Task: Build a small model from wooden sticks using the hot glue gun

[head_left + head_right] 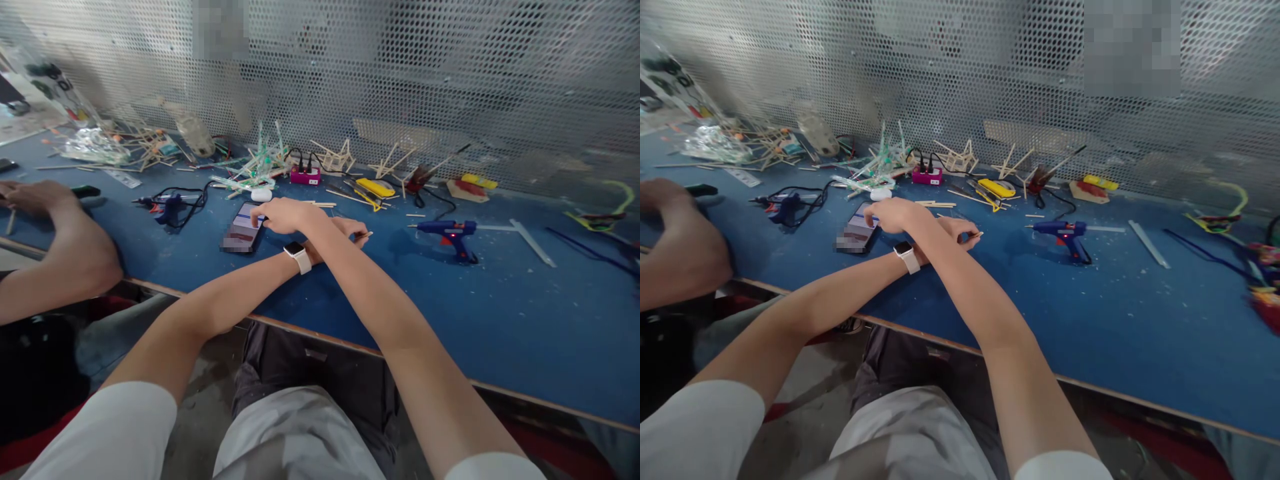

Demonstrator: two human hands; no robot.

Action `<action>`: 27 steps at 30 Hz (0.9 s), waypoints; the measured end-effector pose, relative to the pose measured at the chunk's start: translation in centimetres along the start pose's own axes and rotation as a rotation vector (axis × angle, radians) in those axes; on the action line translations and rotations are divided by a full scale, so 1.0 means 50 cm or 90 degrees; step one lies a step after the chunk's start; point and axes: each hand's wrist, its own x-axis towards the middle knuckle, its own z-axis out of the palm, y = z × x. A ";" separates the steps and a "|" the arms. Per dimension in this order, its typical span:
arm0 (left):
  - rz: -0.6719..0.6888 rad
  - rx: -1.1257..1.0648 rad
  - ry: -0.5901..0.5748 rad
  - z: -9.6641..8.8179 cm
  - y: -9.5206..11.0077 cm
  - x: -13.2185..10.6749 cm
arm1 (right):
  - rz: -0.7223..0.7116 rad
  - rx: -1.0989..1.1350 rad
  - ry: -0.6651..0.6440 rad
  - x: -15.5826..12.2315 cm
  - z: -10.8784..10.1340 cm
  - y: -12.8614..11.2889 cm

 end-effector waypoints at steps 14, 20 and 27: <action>0.006 0.013 0.006 -0.002 0.003 -0.002 | 0.040 -0.003 0.027 0.009 0.010 0.005; 0.015 0.022 0.017 0.006 -0.006 -0.002 | 0.058 0.003 0.064 0.017 0.023 0.005; 0.037 0.084 0.012 -0.005 -0.016 0.000 | 0.084 -0.002 0.109 -0.032 -0.022 -0.044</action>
